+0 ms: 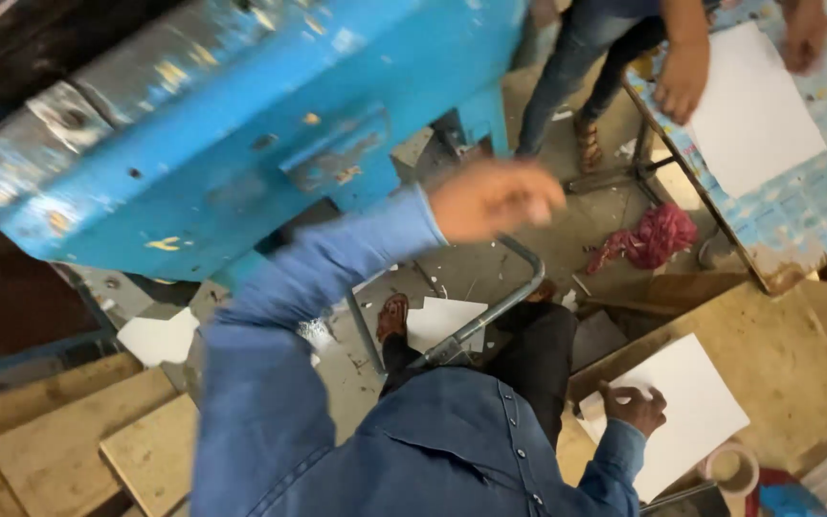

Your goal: Operating a large blue industrial machine to process paper sheets, with another person assisting by organizing sheets on a nearby table.

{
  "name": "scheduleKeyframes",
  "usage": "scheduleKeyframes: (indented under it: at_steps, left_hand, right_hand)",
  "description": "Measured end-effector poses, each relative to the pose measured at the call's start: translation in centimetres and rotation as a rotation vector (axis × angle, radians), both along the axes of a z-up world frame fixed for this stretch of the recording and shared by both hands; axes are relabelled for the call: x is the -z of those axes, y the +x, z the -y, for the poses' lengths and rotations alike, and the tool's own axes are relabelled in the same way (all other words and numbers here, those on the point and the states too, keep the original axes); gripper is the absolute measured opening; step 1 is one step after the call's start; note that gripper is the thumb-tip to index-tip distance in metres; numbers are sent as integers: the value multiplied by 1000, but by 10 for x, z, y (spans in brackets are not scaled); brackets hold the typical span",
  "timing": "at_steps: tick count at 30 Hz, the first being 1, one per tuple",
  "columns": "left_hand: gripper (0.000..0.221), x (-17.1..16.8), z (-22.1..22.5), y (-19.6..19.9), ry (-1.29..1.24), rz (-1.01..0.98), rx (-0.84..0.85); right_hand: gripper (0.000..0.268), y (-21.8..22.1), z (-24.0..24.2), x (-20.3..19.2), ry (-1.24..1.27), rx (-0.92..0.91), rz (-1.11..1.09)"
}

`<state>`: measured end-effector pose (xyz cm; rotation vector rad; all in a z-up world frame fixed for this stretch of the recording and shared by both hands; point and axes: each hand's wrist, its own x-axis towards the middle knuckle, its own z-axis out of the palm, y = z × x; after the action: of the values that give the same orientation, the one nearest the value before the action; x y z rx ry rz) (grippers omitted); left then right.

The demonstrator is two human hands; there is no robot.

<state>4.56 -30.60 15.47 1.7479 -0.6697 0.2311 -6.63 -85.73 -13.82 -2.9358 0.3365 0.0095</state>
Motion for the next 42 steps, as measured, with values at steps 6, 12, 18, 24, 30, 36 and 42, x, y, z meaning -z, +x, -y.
scheduleKeyframes:
  at_steps: [6, 12, 18, 24, 30, 36, 42]
  left_hand:
    - [41, 347, 330, -45, -629, -740, 702]
    - [47, 267, 416, -109, -215, -1650, 359]
    - [43, 251, 335, -67, -407, -1015, 572]
    - [37, 169, 107, -52, -286, -885, 173]
    - [22, 0, -65, -77, 101, -485, -294]
    - [21, 4, -219, -67, -147, -313, -647]
    - [31, 229, -294, -48, -209, -554, -982]
  right_hand:
    - [37, -4, 52, 25, 162, -207, 171]
    - [38, -10, 54, -47, 662, 49, -97]
    - [39, -10, 25, -44, 776, 181, 446]
    - [54, 52, -121, -69, 2106, 206, 370]
    - [56, 106, -283, -165, 2302, -298, 33]
    - [66, 124, -405, -280, 2237, -694, -230]
    - [69, 125, -436, -208, 1968, -568, -542]
